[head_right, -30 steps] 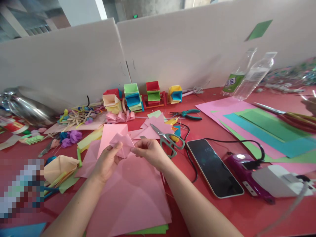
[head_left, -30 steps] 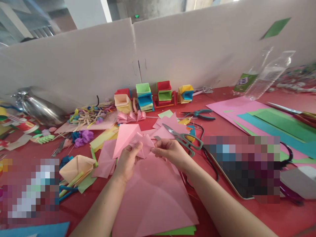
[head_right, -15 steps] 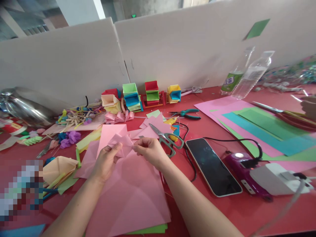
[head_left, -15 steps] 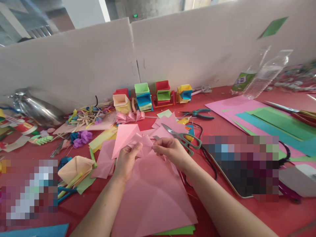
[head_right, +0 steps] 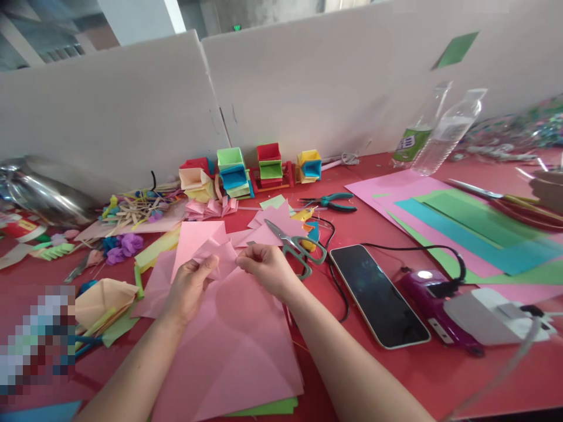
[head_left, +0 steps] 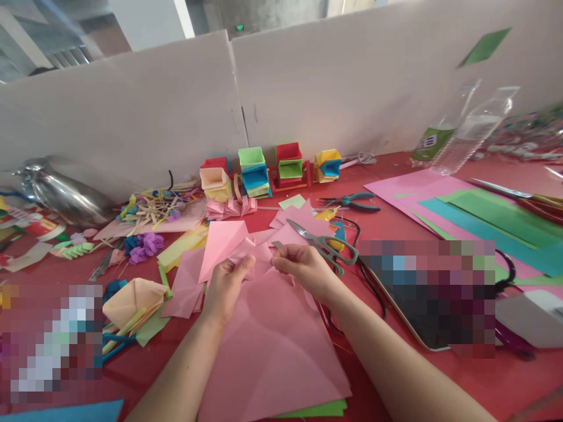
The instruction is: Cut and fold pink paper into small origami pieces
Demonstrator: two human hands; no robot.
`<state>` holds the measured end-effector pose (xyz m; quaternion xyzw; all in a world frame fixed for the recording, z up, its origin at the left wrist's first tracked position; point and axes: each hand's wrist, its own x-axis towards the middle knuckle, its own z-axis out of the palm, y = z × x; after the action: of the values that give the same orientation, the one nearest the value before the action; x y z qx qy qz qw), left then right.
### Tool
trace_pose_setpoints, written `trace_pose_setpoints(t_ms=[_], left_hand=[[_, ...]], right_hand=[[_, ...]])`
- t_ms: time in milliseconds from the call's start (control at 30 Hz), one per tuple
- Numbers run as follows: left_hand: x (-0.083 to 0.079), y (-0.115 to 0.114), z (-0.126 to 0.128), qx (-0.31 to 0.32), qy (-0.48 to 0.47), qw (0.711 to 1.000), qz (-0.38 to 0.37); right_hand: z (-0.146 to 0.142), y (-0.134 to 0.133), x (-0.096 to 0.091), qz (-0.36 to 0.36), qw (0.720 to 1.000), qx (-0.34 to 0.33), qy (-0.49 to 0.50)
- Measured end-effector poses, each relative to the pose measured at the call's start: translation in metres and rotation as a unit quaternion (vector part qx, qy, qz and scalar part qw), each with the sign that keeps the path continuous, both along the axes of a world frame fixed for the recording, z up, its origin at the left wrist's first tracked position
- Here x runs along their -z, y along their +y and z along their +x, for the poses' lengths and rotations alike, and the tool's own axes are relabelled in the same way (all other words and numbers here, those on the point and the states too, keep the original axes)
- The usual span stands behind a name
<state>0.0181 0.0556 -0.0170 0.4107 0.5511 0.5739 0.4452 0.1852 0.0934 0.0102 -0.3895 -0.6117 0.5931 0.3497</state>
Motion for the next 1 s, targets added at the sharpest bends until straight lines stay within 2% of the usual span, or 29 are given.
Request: trace_pose_setpoints(t_ms=[133,300,433,533,633,867,1000], left_hand=[[-0.004,-0.001,0.002,0.008,-0.01,1.0,-0.002],[-0.004,-0.003,0.001,0.079,-0.007,0.997,-0.001],[-0.002,-0.002,0.0,0.044,0.0,0.999,-0.004],[-0.005,-0.002,0.001,0.069,0.032,0.997,-0.02],[-0.009,-0.003,0.003,0.099,0.077,0.992,0.002],[-0.004,-0.002,0.0,0.054,0.09,0.994,0.005],[-0.008,-0.003,0.0,0.071,0.084,0.994,0.004]], right_hand=[[-0.002,0.0,0.002,0.026,1.0,-0.009,0.001],[-0.003,0.002,0.008,0.028,0.999,0.015,0.008],[-0.003,0.002,0.008,0.017,1.0,0.014,0.008],[-0.003,0.001,0.009,0.016,1.0,0.01,0.013],[-0.004,0.002,0.01,0.002,1.0,0.007,0.017],[-0.004,0.001,0.009,-0.027,0.998,0.027,0.04],[-0.005,0.0,0.007,-0.031,0.996,0.05,0.064]])
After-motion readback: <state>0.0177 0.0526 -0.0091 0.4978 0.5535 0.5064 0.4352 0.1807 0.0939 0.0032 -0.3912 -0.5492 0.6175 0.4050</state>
